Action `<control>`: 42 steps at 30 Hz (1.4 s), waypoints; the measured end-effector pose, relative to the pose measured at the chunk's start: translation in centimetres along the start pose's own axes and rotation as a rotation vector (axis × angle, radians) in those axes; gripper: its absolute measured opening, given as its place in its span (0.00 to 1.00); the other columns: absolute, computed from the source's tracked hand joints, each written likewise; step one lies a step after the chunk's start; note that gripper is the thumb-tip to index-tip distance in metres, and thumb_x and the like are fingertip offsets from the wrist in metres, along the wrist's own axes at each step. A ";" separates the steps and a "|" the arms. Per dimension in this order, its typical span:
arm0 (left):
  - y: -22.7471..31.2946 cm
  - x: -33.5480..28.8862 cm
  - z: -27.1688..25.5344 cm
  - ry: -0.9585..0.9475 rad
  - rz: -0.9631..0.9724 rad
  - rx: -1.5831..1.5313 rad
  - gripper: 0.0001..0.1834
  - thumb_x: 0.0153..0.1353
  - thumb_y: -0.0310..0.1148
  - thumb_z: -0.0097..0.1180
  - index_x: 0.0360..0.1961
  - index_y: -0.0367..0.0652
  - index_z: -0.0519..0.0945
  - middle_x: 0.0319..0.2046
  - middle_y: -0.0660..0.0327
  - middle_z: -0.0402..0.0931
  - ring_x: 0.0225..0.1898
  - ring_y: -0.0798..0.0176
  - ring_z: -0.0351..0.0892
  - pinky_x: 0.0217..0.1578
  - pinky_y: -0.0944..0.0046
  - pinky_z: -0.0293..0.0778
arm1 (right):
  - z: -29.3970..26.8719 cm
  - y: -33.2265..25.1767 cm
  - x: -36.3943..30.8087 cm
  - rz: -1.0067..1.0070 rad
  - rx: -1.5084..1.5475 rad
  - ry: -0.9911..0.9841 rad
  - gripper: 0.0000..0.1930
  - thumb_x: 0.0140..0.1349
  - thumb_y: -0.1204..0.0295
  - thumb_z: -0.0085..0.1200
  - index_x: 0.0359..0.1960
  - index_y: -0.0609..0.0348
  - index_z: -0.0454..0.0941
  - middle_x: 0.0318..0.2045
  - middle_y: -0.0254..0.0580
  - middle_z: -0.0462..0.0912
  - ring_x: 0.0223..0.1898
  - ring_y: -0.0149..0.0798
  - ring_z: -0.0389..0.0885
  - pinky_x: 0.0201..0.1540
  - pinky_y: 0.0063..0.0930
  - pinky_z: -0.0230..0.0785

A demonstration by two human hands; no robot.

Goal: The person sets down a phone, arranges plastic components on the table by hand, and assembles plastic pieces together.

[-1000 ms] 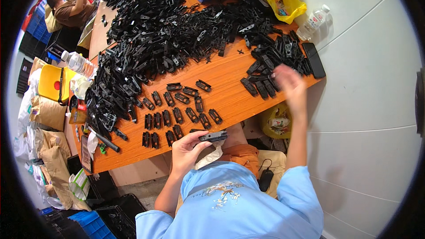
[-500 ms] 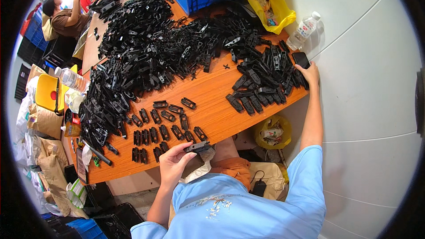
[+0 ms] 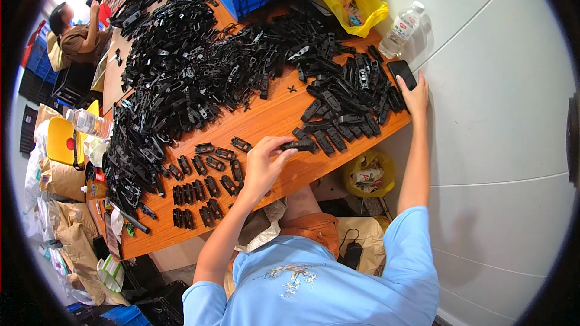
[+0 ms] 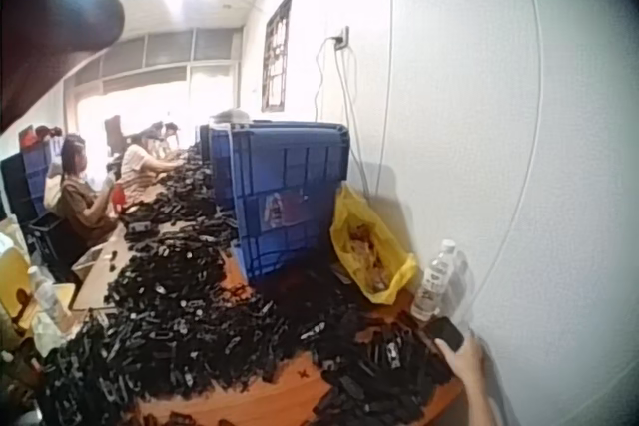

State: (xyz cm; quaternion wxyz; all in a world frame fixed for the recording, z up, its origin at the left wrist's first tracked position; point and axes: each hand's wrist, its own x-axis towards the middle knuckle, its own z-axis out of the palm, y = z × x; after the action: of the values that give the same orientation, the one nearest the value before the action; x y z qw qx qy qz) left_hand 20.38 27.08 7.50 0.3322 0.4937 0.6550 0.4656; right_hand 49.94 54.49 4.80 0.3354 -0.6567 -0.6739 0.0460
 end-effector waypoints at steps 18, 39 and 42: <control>0.4 1.9 5.5 0.242 0.324 0.449 0.15 0.50 0.31 0.62 0.40 0.38 0.76 0.37 0.58 0.68 0.25 0.65 0.71 0.26 0.67 0.71 | -1.8 -10.1 -17.8 -0.615 0.314 -0.132 0.15 0.49 0.74 0.59 0.41 0.55 0.78 0.44 0.37 0.75 0.47 0.41 0.72 0.49 0.33 0.63; 0.8 -12.9 -6.4 0.526 0.058 0.158 0.08 0.54 0.20 0.56 0.37 0.36 0.79 0.34 0.61 0.72 0.24 0.75 0.65 0.25 0.75 0.64 | 10.5 -26.1 -13.7 -0.240 0.246 -0.490 0.26 0.50 0.63 0.59 0.36 0.81 0.68 0.38 0.69 0.71 0.40 0.59 0.74 0.45 0.41 0.69; 0.0 -14.3 -7.5 0.578 0.010 0.105 0.08 0.55 0.20 0.55 0.37 0.37 0.79 0.33 0.62 0.72 0.25 0.75 0.65 0.26 0.75 0.64 | 11.5 -25.9 -13.6 -0.166 0.205 -0.617 0.24 0.49 0.65 0.59 0.37 0.79 0.70 0.40 0.72 0.69 0.42 0.61 0.73 0.47 0.43 0.67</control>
State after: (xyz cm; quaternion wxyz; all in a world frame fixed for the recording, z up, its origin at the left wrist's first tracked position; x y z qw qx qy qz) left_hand 17.87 11.33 9.72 0.1037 0.3604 0.7433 0.5539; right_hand 20.70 42.98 3.61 0.1825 -0.5176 -0.7866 0.2828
